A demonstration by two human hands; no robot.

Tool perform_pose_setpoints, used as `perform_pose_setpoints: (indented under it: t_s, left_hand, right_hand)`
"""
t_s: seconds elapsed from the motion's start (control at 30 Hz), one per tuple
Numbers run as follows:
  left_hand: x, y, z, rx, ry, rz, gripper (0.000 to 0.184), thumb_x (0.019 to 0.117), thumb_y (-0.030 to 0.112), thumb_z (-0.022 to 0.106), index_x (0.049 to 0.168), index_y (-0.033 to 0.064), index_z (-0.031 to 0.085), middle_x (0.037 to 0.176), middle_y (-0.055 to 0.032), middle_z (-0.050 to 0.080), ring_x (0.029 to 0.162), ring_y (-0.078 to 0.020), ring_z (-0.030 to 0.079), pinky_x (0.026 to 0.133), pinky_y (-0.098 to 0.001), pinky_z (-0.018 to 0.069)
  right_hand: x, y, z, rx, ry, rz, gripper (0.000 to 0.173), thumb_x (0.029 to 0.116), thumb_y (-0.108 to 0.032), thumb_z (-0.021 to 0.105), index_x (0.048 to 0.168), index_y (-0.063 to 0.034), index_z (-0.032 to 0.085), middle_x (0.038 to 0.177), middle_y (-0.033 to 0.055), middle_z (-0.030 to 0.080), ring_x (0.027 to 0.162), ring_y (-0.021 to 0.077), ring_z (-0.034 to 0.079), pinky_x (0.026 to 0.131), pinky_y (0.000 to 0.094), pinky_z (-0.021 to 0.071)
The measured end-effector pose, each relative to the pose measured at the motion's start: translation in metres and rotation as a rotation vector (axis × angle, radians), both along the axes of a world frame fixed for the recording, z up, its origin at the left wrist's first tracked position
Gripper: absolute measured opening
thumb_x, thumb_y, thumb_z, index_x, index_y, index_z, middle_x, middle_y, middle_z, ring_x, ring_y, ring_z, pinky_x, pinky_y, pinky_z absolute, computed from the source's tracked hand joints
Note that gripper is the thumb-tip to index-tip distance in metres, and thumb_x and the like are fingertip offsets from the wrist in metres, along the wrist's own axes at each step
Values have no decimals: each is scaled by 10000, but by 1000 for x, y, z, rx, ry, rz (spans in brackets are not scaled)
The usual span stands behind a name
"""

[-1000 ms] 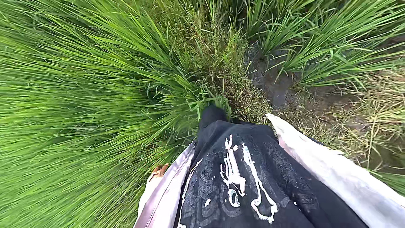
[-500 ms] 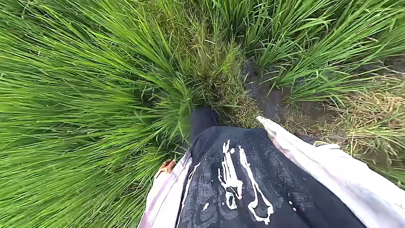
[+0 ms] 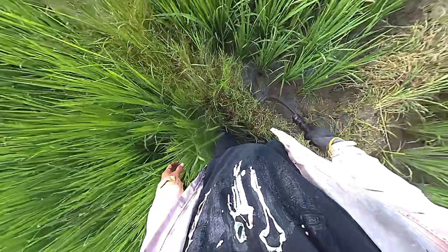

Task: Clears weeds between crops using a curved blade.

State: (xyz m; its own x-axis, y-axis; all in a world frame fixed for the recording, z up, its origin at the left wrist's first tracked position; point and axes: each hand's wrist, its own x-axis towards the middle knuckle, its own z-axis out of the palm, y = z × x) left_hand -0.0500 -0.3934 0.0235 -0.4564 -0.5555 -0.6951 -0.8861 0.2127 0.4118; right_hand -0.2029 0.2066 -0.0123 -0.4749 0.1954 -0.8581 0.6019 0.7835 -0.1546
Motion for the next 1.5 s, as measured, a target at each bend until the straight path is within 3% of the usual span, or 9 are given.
perform_pose_setpoints:
  t_s: [0.27, 0.47, 0.57, 0.7, 0.87, 0.97, 1.23, 1.4, 1.5]
  left_hand:
    - [-166, -1, 1, 45, -160, -484, 439, 1031, 220, 637, 1420, 37, 549, 1315, -197, 653, 1116, -269, 680, 993, -446, 540]
    - [-229, 7, 18, 8, -282, -918, 465, 1039, 386, 604, 1422, 124, 566, 1327, -142, 668, 1206, -281, 652, 1064, -536, 491]
    - [-228, -1, 10, -53, -156, -840, 432, 1028, 428, 608, 1364, 157, 606, 1269, -120, 692, 1159, -277, 669, 1017, -569, 519]
    - [-217, -12, 3, 14, -90, -638, 399, 1016, 334, 661, 1366, 148, 616, 1302, -127, 681, 1192, -268, 658, 1057, -529, 499]
    - [-202, -40, -16, 179, -132, -410, 445, 1059, 242, 593, 1468, 86, 512, 1442, -153, 588, 1308, -258, 592, 1124, -450, 464]
    - [-177, -58, -60, 186, 22, -222, 432, 1012, 255, 667, 1390, 59, 589, 1319, -189, 659, 1170, -282, 674, 1019, -463, 545]
    - [-150, -101, -101, 296, 108, 108, 402, 995, 173, 679, 1364, 33, 600, 1240, -154, 699, 1093, -230, 703, 984, -428, 572]
    - [-118, -120, -115, 242, 51, 298, 333, 988, 95, 658, 1300, -14, 613, 1146, -163, 718, 995, -218, 710, 916, -416, 582]
    - [-97, -133, -131, 227, -51, 301, 325, 985, 102, 662, 1287, -12, 626, 1103, -165, 728, 918, -217, 721, 852, -418, 599]
  right_hand:
    - [97, -25, 7, -49, -51, -620, 532, 989, -546, 603, 1345, -151, 612, 1133, 183, 686, 918, 330, 686, 793, 563, 569]
    - [117, -65, 36, 167, 81, -403, 635, 980, -536, 550, 1571, -380, 377, 1207, 182, 703, 1070, 416, 685, 875, 715, 518]
    - [104, -79, 19, 156, 55, -321, 609, 968, -460, 571, 1538, -292, 436, 1219, 197, 692, 1095, 425, 671, 882, 716, 510]
    - [38, -109, 3, 138, -57, -150, 518, 929, -540, 598, 1194, -102, 680, 1137, 200, 706, 1088, 399, 671, 886, 687, 509]
    - [-78, -198, 38, 64, 160, 155, 514, 970, -560, 571, 1252, -140, 662, 1105, 188, 715, 1058, 398, 681, 890, 679, 516]
    - [-140, -269, 44, -33, 280, 273, 551, 916, -478, 687, 1382, -205, 577, 1083, 169, 717, 980, 384, 695, 828, 673, 541]
    - [-264, -483, -22, -204, 101, 531, 569, 909, -511, 657, 1398, -233, 574, 1149, 171, 712, 1045, 394, 688, 862, 708, 527]
    - [-304, -513, -154, -402, -34, 115, 487, 960, -416, 655, 1367, -157, 587, 1056, 153, 689, 858, 286, 670, 753, 527, 567]
    - [-304, -479, -211, -355, -67, -276, 599, 988, -633, 540, 1310, -137, 640, 985, 121, 705, 743, 222, 674, 675, 415, 587]
